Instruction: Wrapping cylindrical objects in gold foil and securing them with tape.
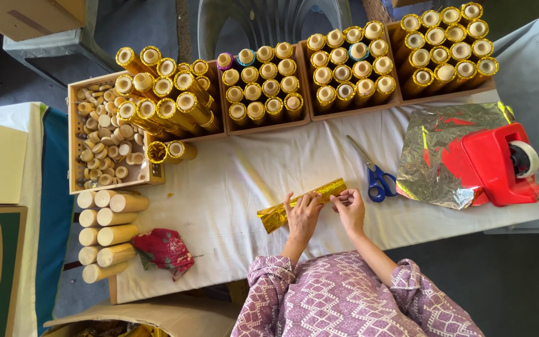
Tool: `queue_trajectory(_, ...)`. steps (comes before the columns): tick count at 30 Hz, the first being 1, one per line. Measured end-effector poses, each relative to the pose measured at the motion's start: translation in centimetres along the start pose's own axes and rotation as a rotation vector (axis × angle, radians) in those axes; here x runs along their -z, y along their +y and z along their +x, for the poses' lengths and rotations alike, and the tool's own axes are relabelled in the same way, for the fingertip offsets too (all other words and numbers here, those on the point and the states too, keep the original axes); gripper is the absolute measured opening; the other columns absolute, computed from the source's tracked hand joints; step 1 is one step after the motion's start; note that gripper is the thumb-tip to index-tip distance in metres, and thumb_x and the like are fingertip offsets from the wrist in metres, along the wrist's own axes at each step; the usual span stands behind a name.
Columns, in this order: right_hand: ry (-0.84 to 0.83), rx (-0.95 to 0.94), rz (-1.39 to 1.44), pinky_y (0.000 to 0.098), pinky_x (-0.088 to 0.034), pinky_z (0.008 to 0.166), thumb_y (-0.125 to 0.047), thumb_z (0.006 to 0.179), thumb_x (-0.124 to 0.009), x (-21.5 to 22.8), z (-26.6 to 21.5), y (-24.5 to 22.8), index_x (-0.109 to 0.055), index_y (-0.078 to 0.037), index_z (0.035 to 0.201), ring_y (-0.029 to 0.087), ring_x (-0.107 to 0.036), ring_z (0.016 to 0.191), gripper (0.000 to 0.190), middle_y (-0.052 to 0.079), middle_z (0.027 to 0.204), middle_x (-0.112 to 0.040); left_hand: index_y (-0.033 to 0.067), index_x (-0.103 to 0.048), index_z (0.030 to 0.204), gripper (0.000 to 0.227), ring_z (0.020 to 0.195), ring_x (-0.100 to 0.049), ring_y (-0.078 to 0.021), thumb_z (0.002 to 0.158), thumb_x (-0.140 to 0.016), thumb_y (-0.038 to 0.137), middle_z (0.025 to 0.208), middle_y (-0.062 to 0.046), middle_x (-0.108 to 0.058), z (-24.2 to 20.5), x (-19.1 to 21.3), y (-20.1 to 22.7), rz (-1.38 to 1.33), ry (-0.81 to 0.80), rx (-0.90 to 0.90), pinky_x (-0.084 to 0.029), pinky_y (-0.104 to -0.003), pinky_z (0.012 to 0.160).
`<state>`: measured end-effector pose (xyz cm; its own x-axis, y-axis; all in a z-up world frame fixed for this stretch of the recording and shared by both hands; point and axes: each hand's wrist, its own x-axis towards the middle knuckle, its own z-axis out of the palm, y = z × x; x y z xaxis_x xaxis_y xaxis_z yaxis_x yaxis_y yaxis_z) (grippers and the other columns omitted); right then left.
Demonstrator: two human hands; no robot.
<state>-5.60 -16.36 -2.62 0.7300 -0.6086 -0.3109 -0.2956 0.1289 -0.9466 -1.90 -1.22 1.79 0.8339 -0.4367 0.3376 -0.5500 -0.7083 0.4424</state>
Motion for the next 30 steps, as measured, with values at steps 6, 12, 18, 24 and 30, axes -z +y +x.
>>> queue_trajectory(6,-0.042,0.075,-0.069,0.0237,-0.058,0.057,-0.011,0.087,-0.079,0.3,-0.2,-0.4,-0.053,-0.003,0.098,0.009,-0.067,0.066,0.029,0.004,0.08,-0.069,0.0158,-0.07,0.115,0.035,0.104,-0.067,-0.0125,0.082,-0.08,0.021,0.113,0.005,-0.07,0.1,0.1,0.1,-0.007,0.016,-0.001,-0.029,-0.049,0.116)
queue_trajectory(12,-0.07,0.233,-0.419,0.028,-0.056,0.062,-0.011,0.085,-0.08,3.9,0.5,2.5,-0.061,-0.003,0.097,0.012,-0.071,0.067,0.024,0.008,0.08,-0.073,0.0153,-0.07,0.116,0.038,0.103,-0.067,-0.0121,0.08,-0.081,0.022,0.113,0.005,-0.07,0.2,0.1,-0.1,0.0,0.004,0.012,-0.028,-0.05,0.115)
queue_trajectory(18,-0.149,0.439,-0.677,0.0316,-0.057,0.061,-0.016,0.091,-0.072,3.8,-3.2,-5.1,-0.063,-0.016,0.138,0.016,-0.073,0.066,0.047,0.004,0.085,-0.075,0.0175,-0.071,0.113,0.033,0.102,-0.067,-0.0115,0.082,-0.081,0.021,0.114,0.006,-0.07,0.4,-0.1,-0.2,-0.041,0.001,0.049,-0.029,-0.05,0.115)
queue_trajectory(24,-0.353,0.614,-0.966,0.0391,-0.055,0.054,-0.023,0.089,-0.071,3.1,-2.6,-3.4,-0.031,-0.025,0.16,0.024,-0.067,0.059,0.081,0.008,0.086,-0.069,0.0168,-0.072,0.11,0.03,0.099,-0.069,-0.0125,0.082,-0.081,0.021,0.111,0.006,-0.071,1.1,-0.1,-0.3,-0.077,0.02,0.09,-0.027,-0.052,0.115)
queue_trajectory(30,-0.34,0.603,-1.076,0.0423,-0.054,0.051,-0.045,0.09,-0.07,2.7,-2.7,-3.9,-0.027,-0.029,0.159,0.028,-0.067,0.057,0.083,0.01,0.082,-0.069,0.0164,-0.072,0.11,0.031,0.097,-0.069,-0.0146,0.081,-0.081,0.02,0.11,0.004,-0.071,1.0,-0.2,-0.5,-0.11,0.012,0.104,-0.025,-0.052,0.115)
